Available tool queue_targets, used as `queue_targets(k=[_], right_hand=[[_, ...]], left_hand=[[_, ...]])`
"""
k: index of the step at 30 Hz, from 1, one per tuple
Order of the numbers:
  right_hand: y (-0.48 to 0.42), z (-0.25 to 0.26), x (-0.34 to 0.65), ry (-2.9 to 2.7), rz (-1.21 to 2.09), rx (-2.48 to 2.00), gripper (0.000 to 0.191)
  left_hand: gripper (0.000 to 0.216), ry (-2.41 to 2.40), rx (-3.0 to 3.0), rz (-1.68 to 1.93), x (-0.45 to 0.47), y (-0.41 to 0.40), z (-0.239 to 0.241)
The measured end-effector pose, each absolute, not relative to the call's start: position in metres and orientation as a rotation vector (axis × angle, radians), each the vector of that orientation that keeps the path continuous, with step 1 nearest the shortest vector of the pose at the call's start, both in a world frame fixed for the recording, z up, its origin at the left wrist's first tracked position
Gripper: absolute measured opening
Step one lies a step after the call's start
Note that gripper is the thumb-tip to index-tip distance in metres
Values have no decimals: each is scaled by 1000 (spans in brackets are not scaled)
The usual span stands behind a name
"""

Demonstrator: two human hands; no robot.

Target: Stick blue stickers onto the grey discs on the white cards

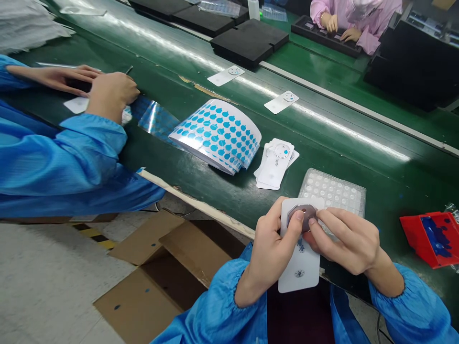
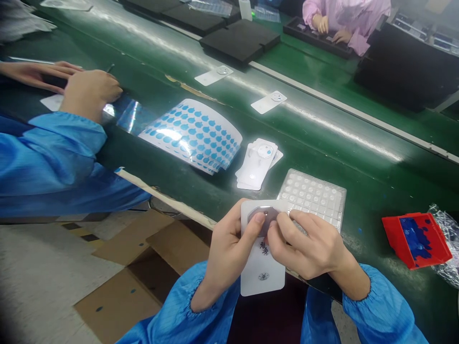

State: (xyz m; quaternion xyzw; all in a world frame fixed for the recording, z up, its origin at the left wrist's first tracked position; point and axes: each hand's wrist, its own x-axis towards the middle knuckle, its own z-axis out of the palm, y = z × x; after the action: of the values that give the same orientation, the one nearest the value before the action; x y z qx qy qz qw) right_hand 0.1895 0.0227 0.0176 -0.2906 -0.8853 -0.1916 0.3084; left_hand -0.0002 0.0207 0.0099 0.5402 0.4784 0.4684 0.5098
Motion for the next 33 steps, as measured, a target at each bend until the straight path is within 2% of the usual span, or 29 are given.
queue_targets(k=[4, 22, 33], right_hand=[[23, 23, 190, -2378, -504, -759, 13], [17, 15, 194, -2325, -465, -739, 2], [20, 19, 192, -2295, -539, -727, 7]], left_hand=[[28, 1132, 1347, 1129, 0, 21, 9], [26, 1133, 1394, 1099, 0, 18, 8], [17, 1066, 1424, 1136, 1, 20, 14]])
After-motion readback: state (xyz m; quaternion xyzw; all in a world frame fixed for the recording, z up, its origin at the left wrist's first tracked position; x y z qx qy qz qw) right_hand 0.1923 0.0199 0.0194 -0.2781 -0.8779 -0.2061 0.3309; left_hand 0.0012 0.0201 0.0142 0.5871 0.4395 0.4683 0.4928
